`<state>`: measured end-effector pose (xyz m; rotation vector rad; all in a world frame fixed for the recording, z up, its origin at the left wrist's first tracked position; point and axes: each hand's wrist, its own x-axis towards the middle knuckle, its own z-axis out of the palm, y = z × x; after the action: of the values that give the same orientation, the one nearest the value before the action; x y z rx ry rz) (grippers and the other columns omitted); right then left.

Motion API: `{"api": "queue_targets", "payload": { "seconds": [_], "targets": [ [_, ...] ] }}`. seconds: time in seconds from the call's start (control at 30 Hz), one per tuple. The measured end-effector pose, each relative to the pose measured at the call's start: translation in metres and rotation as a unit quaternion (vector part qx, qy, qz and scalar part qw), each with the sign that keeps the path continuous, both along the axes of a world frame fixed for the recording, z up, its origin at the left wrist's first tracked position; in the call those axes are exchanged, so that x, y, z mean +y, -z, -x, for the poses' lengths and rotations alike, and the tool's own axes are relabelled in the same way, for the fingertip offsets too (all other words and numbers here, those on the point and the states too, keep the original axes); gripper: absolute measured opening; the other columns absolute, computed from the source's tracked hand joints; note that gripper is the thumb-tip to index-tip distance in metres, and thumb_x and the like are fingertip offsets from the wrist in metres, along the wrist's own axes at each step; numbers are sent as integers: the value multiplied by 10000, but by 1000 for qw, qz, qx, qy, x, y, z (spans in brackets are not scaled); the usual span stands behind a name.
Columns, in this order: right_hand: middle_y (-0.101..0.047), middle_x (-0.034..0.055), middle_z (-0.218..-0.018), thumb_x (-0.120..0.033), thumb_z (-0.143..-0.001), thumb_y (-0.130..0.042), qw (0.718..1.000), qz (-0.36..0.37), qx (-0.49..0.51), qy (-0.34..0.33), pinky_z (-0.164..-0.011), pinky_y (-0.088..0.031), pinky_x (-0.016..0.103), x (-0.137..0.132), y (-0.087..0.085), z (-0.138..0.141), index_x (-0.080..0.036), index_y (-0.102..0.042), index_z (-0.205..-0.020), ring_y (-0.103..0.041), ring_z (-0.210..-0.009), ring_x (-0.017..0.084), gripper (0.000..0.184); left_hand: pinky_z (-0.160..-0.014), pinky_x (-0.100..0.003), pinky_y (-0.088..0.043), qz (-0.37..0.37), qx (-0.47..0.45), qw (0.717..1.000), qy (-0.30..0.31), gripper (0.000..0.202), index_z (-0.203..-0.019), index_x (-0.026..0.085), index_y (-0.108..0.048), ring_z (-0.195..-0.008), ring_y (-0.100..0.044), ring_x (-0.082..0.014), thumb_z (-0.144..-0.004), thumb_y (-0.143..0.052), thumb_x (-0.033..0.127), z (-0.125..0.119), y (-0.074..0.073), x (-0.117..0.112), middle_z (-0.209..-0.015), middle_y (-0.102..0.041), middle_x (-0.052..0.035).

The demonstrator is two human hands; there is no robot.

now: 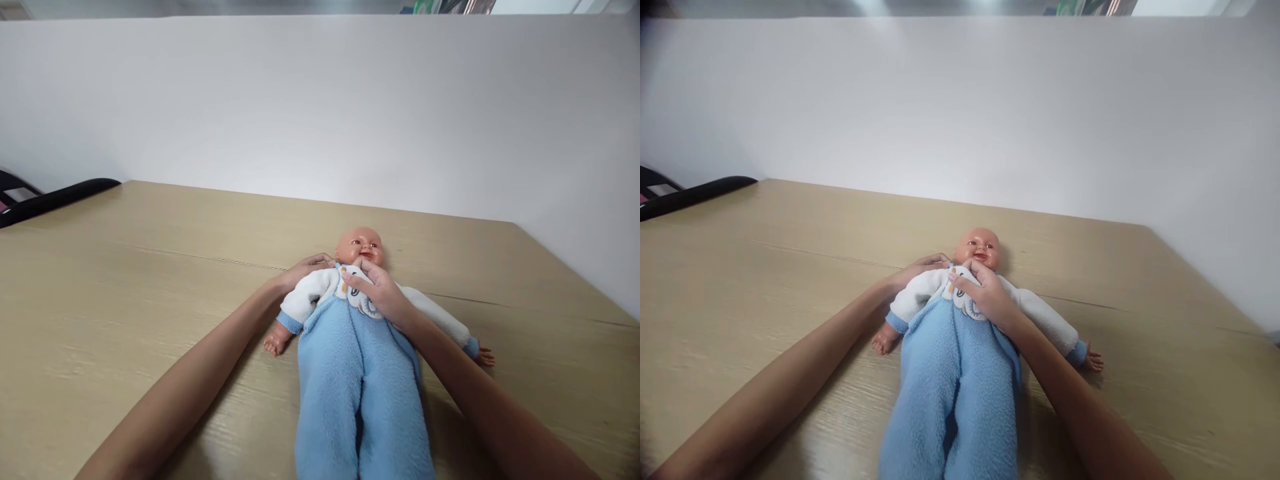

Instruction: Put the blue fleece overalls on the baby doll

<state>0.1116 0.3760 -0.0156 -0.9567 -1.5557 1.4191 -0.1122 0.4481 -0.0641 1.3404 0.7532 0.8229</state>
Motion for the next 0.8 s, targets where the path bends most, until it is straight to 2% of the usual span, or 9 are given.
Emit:
{"api": "queue_targets", "payload": {
  "seconds": [0.1,0.2,0.3,0.4,0.43,0.5,0.57,0.67,0.8],
  "targets": [
    [-616,-54,-774,-590,-906,-857,1000,14,16,2,-634,-379,282,-1,1,0,-231,-559,-890,-520,-673,128,467,-886,-343,-532,-2,24,1000,7,516,-1064,167,-718,-961,-678,-204,-839,-864,608,9,-8,-5,-1084,-737,-58],
    [-647,-49,-786,-567,-871,-891,999,28,29,9,-628,-393,277,-2,1,1,-236,-561,-908,-544,-673,133,469,-896,-346,-521,-71,149,986,-11,521,-1157,159,-738,-1021,-683,-227,-924,-779,623,18,-24,-8,-1166,-759,-93],
    [-655,-47,-796,-576,-866,-885,999,31,33,13,-641,-418,276,-2,-4,1,-243,-546,-917,-570,-693,141,479,-876,-350,-515,-200,287,934,-75,411,-1152,187,-720,-999,-671,-219,-1006,-685,569,25,-50,-22,-1187,-748,-80],
    [-646,-42,-845,-603,-917,-820,1000,-5,-11,3,-679,-433,279,-1,-13,-8,-248,-545,-948,-586,-746,146,450,-854,-334,-507,-259,293,917,-77,325,-1104,215,-671,-968,-646,-195,-1054,-628,533,28,-85,-49,-1139,-726,-45],
    [-651,-38,-862,-607,-937,-794,999,-20,-48,1,-680,-433,282,0,-17,-14,-252,-559,-977,-591,-755,151,427,-851,-326,-509,-257,285,922,-47,320,-1113,226,-655,-971,-645,-191,-1059,-622,539,29,-95,-60,-1133,-723,-37],
    [-678,-26,-879,-611,-972,-742,988,-37,-151,0,-669,-435,297,2,-24,-27,-265,-596,-1043,-613,-754,172,382,-881,-323,-524,-221,288,930,58,318,-1169,241,-630,-1022,-660,-198,-1059,-622,540,29,-112,-78,-1168,-722,-34],
    [-710,-14,-873,-612,-993,-705,963,-45,-266,2,-673,-447,320,4,-30,-41,-270,-633,-1050,-640,-746,196,354,-850,-321,-533,-169,337,915,146,362,-1192,243,-619,-998,-675,-210,-1027,-660,563,31,-120,-89,-1127,-728,-38],
    [-742,0,-923,-611,-1027,-644,925,-51,-376,-18,-741,-472,351,6,-33,-54,-267,-656,-1012,-680,-812,224,345,-695,-298,-493,-127,422,878,186,464,-1094,223,-622,-817,-643,-195,-946,-718,653,37,-119,-89,-995,-712,-38],
    [-733,5,-960,-613,-1059,-574,909,-73,-409,-26,-778,-474,361,6,-32,-55,-262,-625,-1010,-682,-890,237,358,-570,-255,-439,-109,415,868,251,479,-1051,221,-614,-664,-548,-131,-927,-730,669,49,-111,-74,-957,-675,-12]
  ]
}}
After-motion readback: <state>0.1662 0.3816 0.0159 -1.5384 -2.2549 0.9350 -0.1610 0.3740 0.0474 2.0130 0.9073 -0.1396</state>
